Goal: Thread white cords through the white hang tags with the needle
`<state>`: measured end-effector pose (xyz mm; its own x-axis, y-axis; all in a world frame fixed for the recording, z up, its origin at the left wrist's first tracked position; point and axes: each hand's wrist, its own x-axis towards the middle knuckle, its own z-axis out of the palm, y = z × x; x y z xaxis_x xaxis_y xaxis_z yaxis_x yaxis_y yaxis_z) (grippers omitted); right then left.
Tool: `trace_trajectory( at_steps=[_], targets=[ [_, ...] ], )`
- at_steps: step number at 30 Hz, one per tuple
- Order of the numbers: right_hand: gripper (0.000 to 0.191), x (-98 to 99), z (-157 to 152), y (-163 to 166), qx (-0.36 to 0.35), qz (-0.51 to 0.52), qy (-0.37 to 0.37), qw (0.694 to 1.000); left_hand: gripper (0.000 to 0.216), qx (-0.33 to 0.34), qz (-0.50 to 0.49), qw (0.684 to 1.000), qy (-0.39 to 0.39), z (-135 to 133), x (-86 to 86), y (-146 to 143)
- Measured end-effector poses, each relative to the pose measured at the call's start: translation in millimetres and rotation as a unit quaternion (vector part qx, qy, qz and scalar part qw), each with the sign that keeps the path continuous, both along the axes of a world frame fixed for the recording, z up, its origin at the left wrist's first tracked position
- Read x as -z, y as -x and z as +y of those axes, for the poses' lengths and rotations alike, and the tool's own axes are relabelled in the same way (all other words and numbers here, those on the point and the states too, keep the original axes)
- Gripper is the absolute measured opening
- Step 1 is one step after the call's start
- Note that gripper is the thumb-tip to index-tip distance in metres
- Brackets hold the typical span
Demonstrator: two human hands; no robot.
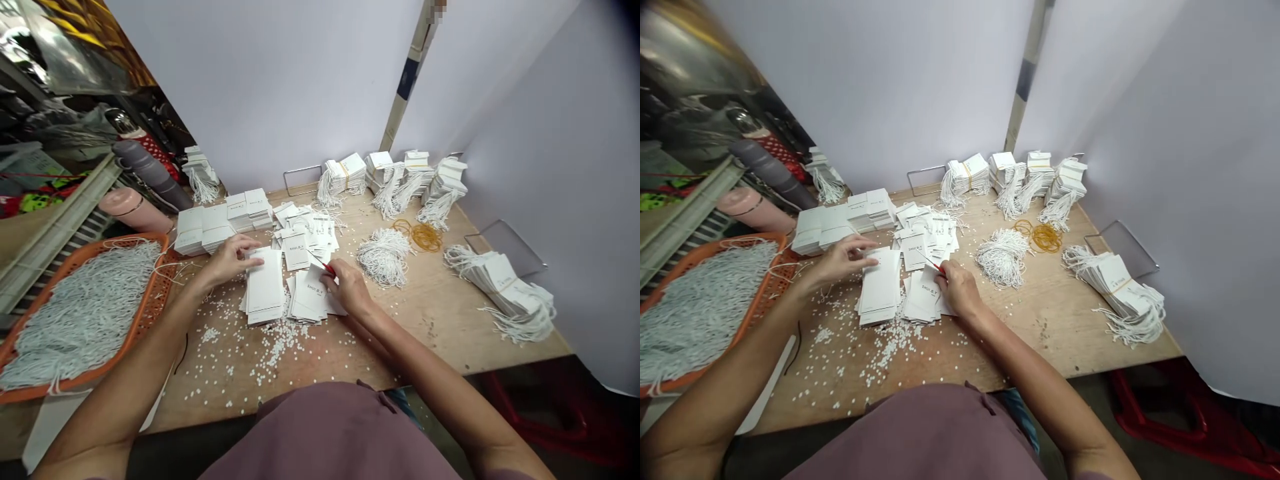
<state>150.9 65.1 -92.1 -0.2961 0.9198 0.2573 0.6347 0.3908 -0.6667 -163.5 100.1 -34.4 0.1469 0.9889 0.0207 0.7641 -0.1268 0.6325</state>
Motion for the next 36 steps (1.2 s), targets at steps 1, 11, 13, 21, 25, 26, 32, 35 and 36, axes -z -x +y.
trace_trajectory(
  at_steps=[1, 11, 13, 21, 25, 26, 32, 35, 36],
  targets=[
    [0.005, -0.8, -2, -1, -0.009, 0.031, -0.007, 0.999, 0.052, 0.015, 0.031, 0.999, 0.006, -7, 3.9, 4],
    [0.023, -23.3, -13, -36, 0.034, 0.161, -0.017, 0.986, 0.052, -0.011, 0.111, 0.991, -0.072, -30, 17.1, -9],
    [0.027, -21.9, -15, -42, 0.041, 0.162, -0.016, 0.986, 0.048, -0.044, 0.070, 0.993, -0.089, -37, 15.8, -15],
    [0.031, -40.7, -26, -48, 0.040, 0.292, 0.155, 0.943, 0.044, -0.157, -0.368, 0.916, 0.009, -49, -1.3, -51],
    [0.028, -62.8, -29, -42, -0.034, 0.333, 0.259, 0.906, 0.038, -0.076, -0.338, 0.938, 0.022, -51, -19.3, -85],
    [0.027, -63.1, -27, -43, -0.043, 0.322, 0.254, 0.911, 0.038, -0.060, -0.328, 0.943, 0.015, -51, -22.5, -92],
    [0.011, -22.5, -14, -60, -0.022, 0.088, 0.111, 0.990, 0.027, -0.031, -0.256, 0.966, -0.014, -50, -22.9, -102],
    [0.013, -0.3, -12, -61, 0.005, 0.000, 0.050, 0.999, 0.034, -0.025, -0.276, 0.961, 0.004, -53, -21.5, -101],
    [0.013, 4.9, -12, -60, 0.010, -0.008, 0.049, 0.999, 0.043, -0.032, -0.307, 0.951, 0.011, -54, -21.9, -100]
  ],
)
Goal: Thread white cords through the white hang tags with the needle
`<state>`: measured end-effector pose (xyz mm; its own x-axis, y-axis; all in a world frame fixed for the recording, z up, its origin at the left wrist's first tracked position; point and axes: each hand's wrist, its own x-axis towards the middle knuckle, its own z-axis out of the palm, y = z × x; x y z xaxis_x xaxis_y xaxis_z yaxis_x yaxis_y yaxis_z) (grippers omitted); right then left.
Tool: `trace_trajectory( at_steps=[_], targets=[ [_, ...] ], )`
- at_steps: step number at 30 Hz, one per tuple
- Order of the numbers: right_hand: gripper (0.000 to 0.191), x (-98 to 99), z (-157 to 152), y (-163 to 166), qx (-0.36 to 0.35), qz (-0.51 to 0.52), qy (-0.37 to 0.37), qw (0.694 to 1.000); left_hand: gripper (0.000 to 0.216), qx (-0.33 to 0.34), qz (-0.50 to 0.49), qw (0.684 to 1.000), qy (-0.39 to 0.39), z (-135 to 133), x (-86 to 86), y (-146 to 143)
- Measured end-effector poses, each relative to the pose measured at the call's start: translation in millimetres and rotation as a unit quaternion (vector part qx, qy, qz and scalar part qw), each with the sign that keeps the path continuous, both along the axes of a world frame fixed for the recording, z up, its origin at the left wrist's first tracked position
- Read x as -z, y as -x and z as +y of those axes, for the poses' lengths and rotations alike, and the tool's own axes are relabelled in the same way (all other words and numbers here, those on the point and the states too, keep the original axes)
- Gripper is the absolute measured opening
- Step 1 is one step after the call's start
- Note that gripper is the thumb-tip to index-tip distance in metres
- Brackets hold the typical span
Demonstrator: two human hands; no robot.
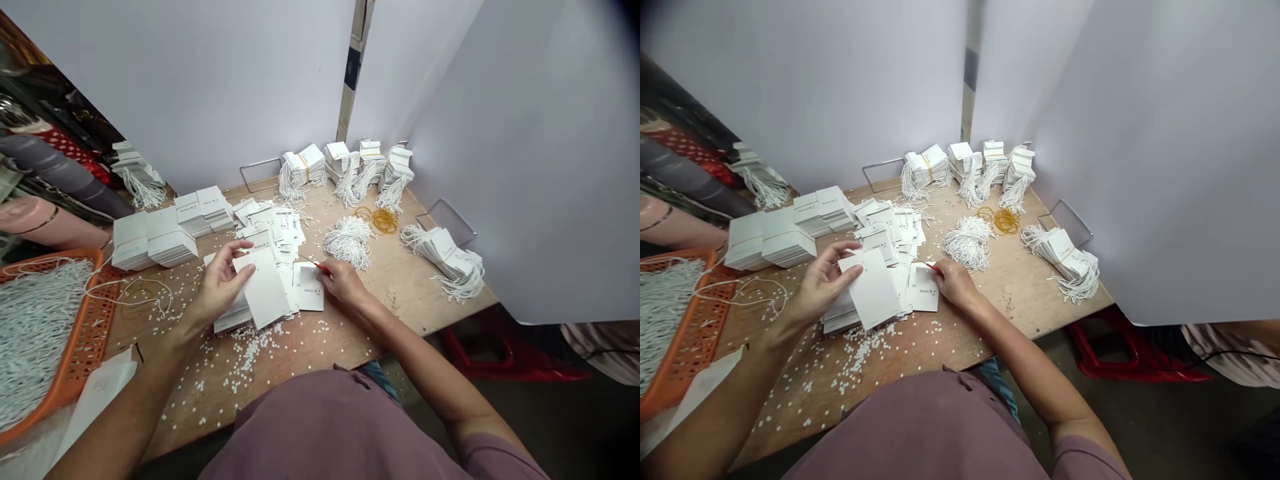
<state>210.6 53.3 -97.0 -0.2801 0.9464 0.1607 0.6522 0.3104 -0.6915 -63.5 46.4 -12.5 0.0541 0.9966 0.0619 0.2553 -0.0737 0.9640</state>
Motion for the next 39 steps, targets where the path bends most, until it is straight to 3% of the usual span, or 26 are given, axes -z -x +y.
trace_trajectory(
  at_steps=[2, 8, 12, 14, 17, 21, 25, 28, 33, 39],
  targets=[
    [0.012, 7.0, 1, 4, 0.011, -0.008, 0.001, 1.000, 0.052, -0.027, -0.080, 0.996, 0.031, -1, -0.9, 3],
    [0.021, 9.9, -6, 10, 0.030, -0.021, -0.014, 0.999, 0.030, -0.126, -0.270, 0.947, 0.123, -3, 7.3, 20],
    [0.048, -1.4, -25, 1, -0.112, -0.039, -0.029, 0.993, 0.022, -0.175, -0.293, 0.931, 0.129, -8, 14.8, 29],
    [0.046, -7.9, -34, -4, -0.169, -0.080, -0.015, 0.982, 0.018, -0.190, -0.285, 0.929, 0.140, -11, 15.7, 32],
    [0.030, -12.7, -39, -7, -0.190, -0.117, 0.003, 0.975, 0.021, -0.178, -0.268, 0.927, 0.190, -16, 12.9, 34],
    [0.018, -7.0, -34, -12, -0.205, -0.073, -0.006, 0.976, 0.035, -0.113, -0.267, 0.923, 0.252, -24, 8.2, 33],
    [0.034, -5.3, -36, -17, -0.136, 0.066, -0.110, 0.982, 0.034, -0.098, -0.259, 0.932, 0.235, -34, 11.6, 24],
    [0.050, -18.5, -49, -16, -0.075, 0.142, -0.214, 0.964, 0.032, -0.083, -0.252, 0.935, 0.234, -39, 15.8, 5],
    [0.068, -34.0, -76, -2, -0.185, 0.032, -0.270, 0.944, 0.034, -0.038, -0.293, 0.923, 0.248, -37, 14.5, -32],
    [0.057, -28.2, -84, 6, -0.218, -0.082, -0.293, 0.927, 0.038, -0.020, -0.314, 0.914, 0.257, -33, 12.1, -42]
  ],
)
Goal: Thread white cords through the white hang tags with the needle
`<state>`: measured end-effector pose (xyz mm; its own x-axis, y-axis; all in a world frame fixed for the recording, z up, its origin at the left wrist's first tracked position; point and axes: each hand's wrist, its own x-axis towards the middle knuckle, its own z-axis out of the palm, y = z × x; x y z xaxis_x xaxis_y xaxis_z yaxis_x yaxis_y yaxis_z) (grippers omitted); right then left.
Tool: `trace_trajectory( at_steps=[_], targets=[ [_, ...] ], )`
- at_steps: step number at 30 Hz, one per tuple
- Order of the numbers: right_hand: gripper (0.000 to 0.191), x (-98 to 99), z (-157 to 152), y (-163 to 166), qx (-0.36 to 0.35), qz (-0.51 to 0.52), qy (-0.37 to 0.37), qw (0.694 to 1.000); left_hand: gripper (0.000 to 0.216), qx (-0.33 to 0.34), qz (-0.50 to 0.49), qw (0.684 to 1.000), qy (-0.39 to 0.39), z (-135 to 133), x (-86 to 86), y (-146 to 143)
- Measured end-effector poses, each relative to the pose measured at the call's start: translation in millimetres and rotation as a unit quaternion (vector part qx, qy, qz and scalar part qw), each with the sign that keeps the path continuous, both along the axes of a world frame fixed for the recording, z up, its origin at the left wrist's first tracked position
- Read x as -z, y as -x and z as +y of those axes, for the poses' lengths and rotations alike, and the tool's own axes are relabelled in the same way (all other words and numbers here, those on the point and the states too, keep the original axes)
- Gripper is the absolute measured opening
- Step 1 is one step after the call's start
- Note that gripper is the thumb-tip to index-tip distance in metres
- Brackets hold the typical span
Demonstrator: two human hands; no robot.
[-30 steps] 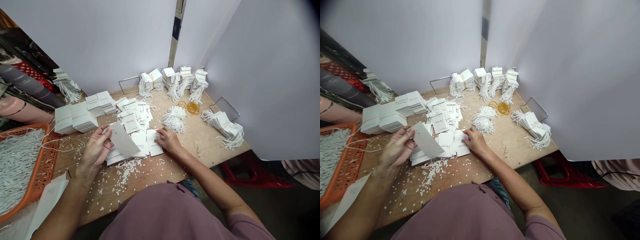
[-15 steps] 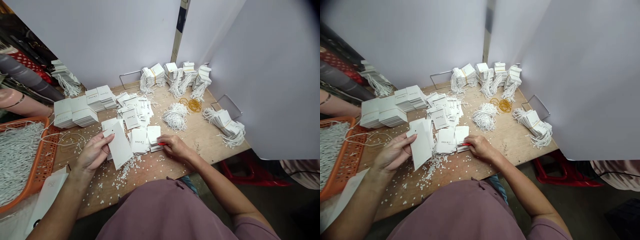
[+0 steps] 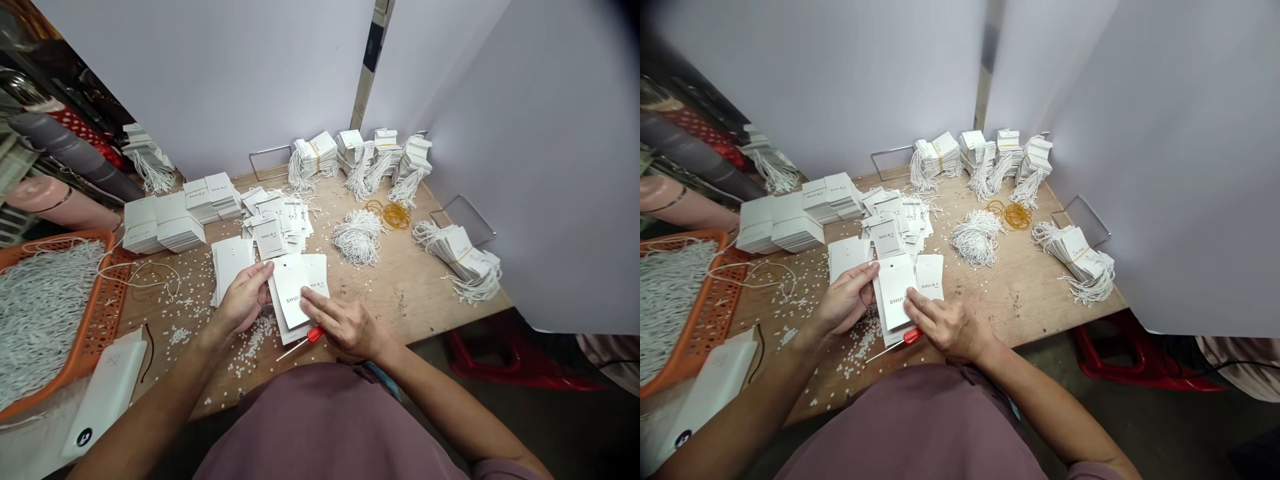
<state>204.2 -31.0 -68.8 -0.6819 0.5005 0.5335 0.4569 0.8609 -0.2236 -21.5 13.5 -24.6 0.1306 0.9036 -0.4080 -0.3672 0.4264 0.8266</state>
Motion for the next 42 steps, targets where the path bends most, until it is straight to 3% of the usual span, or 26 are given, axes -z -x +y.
trace_trajectory(
  at_steps=[5, 9, 14, 17, 23, 27, 35, 42],
  targets=[
    [0.042, -8.5, -2, 3, -0.001, -0.030, -0.041, 0.999, 0.040, 0.002, 0.004, 1.000, -0.008, 1, 0.4, 1],
    [0.041, -8.7, -4, 6, 0.015, -0.033, -0.050, 0.998, 0.043, 0.028, 0.026, 0.999, -0.008, 0, -1.5, 1],
    [0.033, -4.8, -3, 8, 0.014, 0.066, 0.036, 0.997, 0.047, 0.063, 0.065, 0.995, -0.046, -3, 0.8, 2],
    [0.028, -5.0, 6, 10, 0.060, 0.168, 0.103, 0.979, 0.048, 0.088, 0.069, 0.992, -0.055, -4, 2.8, 2],
    [0.029, -7.0, 34, 24, 0.162, 0.219, 0.135, 0.953, 0.041, 0.107, 0.092, 0.986, -0.090, -9, 2.1, -4],
    [0.012, -10.1, 42, 32, 0.165, 0.285, 0.220, 0.918, 0.040, 0.099, 0.093, 0.986, -0.100, -10, 1.6, -7],
    [0.021, -12.5, 47, 33, 0.161, 0.323, 0.310, 0.880, 0.045, 0.108, 0.098, 0.987, -0.073, -6, -1.0, -8],
    [0.022, -2.4, 43, 40, 0.164, 0.398, 0.390, 0.814, 0.047, 0.099, 0.091, 0.988, -0.072, -6, 1.4, -8]
  ],
)
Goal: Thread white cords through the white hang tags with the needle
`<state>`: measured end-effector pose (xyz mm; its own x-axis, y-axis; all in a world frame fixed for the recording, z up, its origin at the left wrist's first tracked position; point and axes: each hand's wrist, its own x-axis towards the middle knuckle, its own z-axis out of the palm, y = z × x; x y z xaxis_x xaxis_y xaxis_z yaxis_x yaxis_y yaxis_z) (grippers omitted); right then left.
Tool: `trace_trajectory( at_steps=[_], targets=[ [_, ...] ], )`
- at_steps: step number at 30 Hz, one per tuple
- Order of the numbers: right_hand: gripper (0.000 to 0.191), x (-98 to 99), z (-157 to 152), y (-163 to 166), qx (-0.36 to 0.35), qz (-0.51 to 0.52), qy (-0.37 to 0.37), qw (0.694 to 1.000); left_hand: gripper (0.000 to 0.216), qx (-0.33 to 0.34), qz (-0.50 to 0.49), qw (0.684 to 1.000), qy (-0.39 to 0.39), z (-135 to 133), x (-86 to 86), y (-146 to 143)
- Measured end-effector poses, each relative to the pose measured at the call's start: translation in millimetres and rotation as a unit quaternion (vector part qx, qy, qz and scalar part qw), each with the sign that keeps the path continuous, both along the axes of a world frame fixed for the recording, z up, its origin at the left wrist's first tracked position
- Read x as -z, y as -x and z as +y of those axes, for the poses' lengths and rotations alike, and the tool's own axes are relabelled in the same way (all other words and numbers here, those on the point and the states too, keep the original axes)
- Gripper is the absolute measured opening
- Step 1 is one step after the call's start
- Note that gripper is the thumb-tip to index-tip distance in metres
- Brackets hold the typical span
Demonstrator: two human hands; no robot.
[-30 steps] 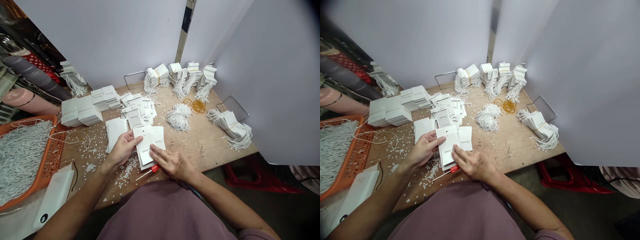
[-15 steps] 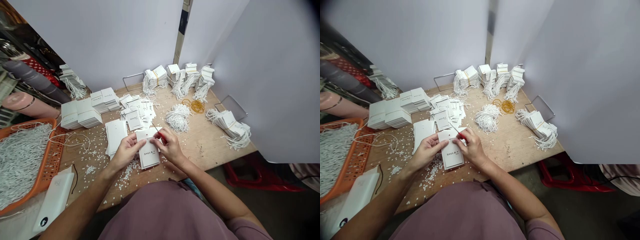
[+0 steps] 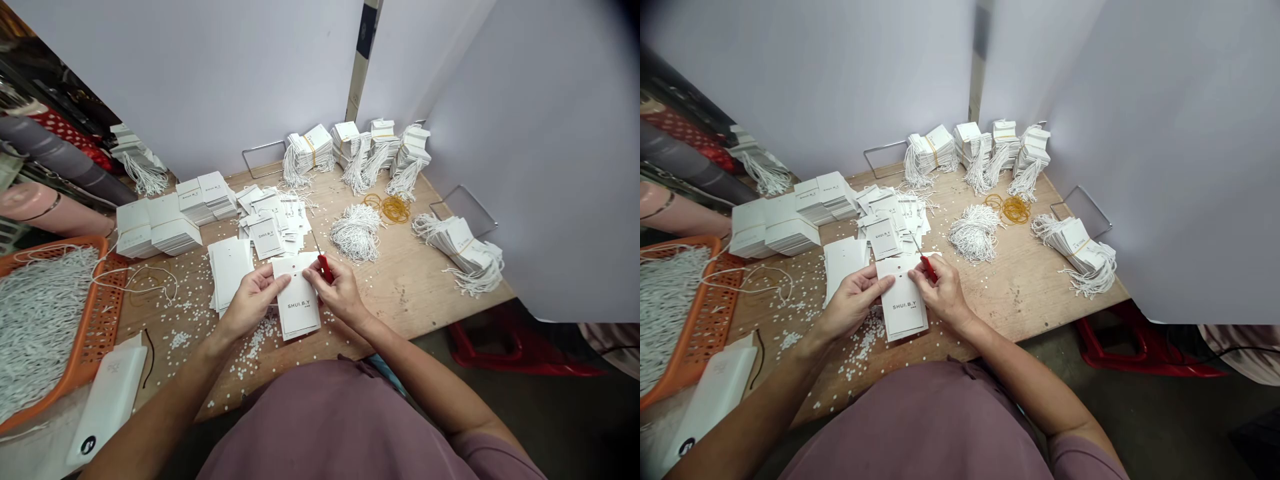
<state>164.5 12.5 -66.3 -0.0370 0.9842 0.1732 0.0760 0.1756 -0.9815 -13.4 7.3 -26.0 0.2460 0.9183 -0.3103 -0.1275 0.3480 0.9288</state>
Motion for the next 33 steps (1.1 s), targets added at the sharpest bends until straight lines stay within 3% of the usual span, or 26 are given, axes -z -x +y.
trace_trajectory(
  at_steps=[2, 5, 7, 9, 11, 13, 15, 18, 20, 25, 29, 33],
  targets=[
    [0.020, -0.1, 0, 1, 0.011, 0.056, 0.034, 0.998, 0.049, 0.012, -0.003, 1.000, 0.002, -1, 0.7, 1],
    [0.048, 0.0, 1, -1, -0.041, 0.140, 0.125, 0.981, 0.049, 0.036, -0.001, 0.999, 0.007, -1, -0.5, 3],
    [0.039, 1.9, 2, -4, -0.092, 0.158, 0.150, 0.972, 0.048, 0.046, -0.003, 0.999, 0.011, -1, -2.5, 3],
    [0.022, 4.6, 3, -7, -0.098, 0.150, 0.096, 0.979, 0.043, 0.045, -0.022, 0.998, 0.024, -1, -4.3, 3],
    [0.014, 6.5, 4, -11, -0.076, 0.111, -0.012, 0.991, 0.040, 0.034, -0.057, 0.997, 0.044, -2, -5.0, 2],
    [0.020, 6.2, 3, -15, -0.081, 0.046, -0.120, 0.988, 0.041, 0.015, -0.076, 0.995, 0.061, -3, -3.3, 0],
    [0.026, 3.9, 0, -17, -0.105, -0.009, -0.166, 0.980, 0.037, -0.024, -0.063, 0.996, 0.061, -5, 0.9, -4],
    [0.025, 0.8, -7, -16, -0.110, -0.004, -0.082, 0.990, 0.030, -0.087, -0.020, 0.996, 0.025, -8, 10.1, -8],
    [0.019, 2.4, -10, -13, -0.085, 0.007, -0.025, 0.996, 0.027, -0.095, 0.004, 0.995, 0.003, -10, 16.0, -11],
    [0.033, 7.7, -7, -20, -0.037, -0.007, -0.021, 0.999, 0.024, -0.133, 0.016, 0.990, -0.031, -13, 22.2, -15],
    [0.042, -8.4, -6, -42, -0.011, 0.051, -0.009, 0.999, 0.027, -0.139, 0.017, 0.990, -0.033, -11, 20.0, -14],
    [0.027, -17.8, -21, -46, 0.001, 0.047, -0.059, 0.997, 0.029, -0.108, 0.034, 0.993, -0.044, -8, 19.4, -19]
  ],
)
